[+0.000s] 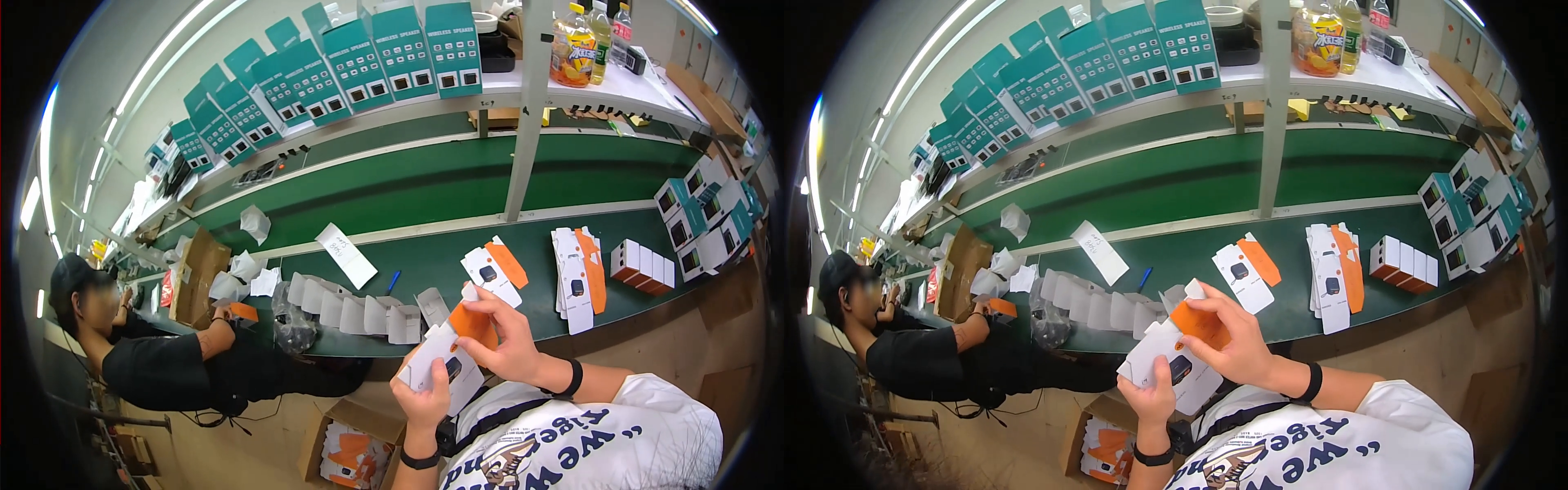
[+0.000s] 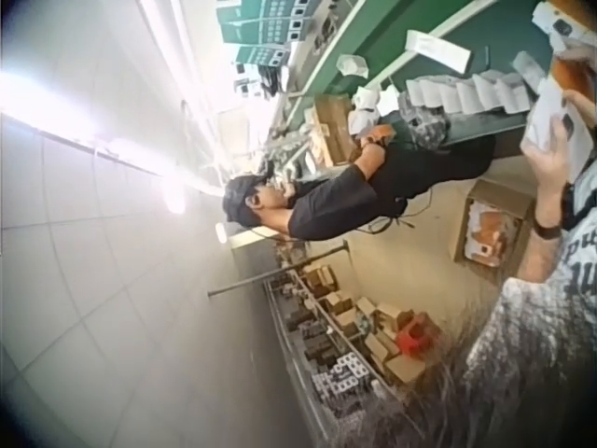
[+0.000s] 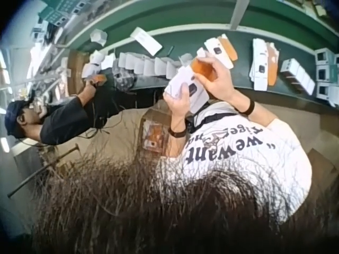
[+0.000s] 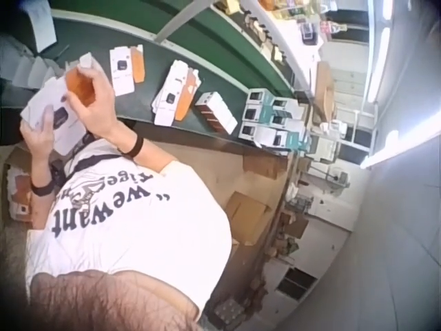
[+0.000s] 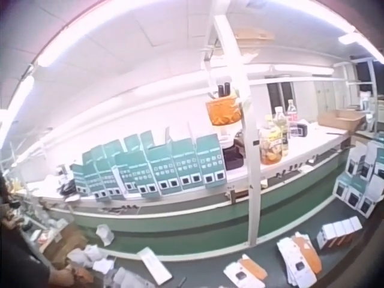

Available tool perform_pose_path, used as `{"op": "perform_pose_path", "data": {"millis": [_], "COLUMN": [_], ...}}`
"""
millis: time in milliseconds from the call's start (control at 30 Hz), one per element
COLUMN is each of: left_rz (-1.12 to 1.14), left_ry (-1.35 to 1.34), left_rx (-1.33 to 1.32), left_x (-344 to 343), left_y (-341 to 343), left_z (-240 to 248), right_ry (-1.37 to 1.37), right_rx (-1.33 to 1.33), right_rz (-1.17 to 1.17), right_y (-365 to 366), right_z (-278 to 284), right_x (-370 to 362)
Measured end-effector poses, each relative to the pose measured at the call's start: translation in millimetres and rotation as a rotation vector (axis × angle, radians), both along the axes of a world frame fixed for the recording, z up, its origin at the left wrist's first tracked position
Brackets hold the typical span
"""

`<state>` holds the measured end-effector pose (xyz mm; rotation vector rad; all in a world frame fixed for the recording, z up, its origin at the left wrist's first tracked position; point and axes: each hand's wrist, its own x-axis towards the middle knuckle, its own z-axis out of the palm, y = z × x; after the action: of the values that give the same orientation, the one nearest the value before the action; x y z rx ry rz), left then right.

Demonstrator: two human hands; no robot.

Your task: The person assembles boxes by hand, places a speaker and a manual into each box, and folds the flaps to close them. They then stack the completed boxes on the table and organize flat cardboard packaging into a pile.

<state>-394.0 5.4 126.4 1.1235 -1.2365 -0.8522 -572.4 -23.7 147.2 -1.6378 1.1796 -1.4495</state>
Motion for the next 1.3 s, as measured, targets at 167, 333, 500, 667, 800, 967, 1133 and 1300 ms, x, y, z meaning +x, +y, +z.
{"op": "perform_pose_path", "data": {"millis": [167, 333, 500, 667, 800, 967, 1133, 1300], "left_rz": [0.095, 0.011, -0.056, -0.136, -0.200, -0.287, -0.240, -0.154], "left_ry": [0.027, 0.148, 0.252, 0.209, 0.203, 0.225, 0.306, 0.291], "left_rx": [-0.066, -0.100, -0.139, -0.130, -0.133, -0.098, -0.043, -0.128], "left_x": [-1.7, -1.2, 7.0, 21.0, 22.6, 19.5, 6.5, -7.0], "left_y": [3.6, 7.8, -0.8, 0.6, 4.7, 10.5, 13.1, 16.3], "left_z": [10.1, 5.1, 4.5, 3.7, 4.2, 10.8, 9.0, 9.0], "right_ry": [0.127, -0.082, -0.203, -0.414, -0.505, -0.476, -0.483, -0.519], "right_rx": [0.005, 0.111, 0.113, 0.275, 0.317, 0.336, 0.369, 0.383], "right_rz": [0.163, 0.332, 0.464, 0.546, 0.588, 0.645, 0.610, 0.558], "right_y": [-6.6, 0.8, 21.7, 5.5, 0.1, -0.4, 4.7, 6.8], "right_z": [17.7, 3.1, 0.0, 11.4, 14.0, 15.1, 16.2, 11.9], "right_x": [-0.5, 8.3, 35.8, 21.6, 14.9, 2.8, -5.6, -8.9]}}
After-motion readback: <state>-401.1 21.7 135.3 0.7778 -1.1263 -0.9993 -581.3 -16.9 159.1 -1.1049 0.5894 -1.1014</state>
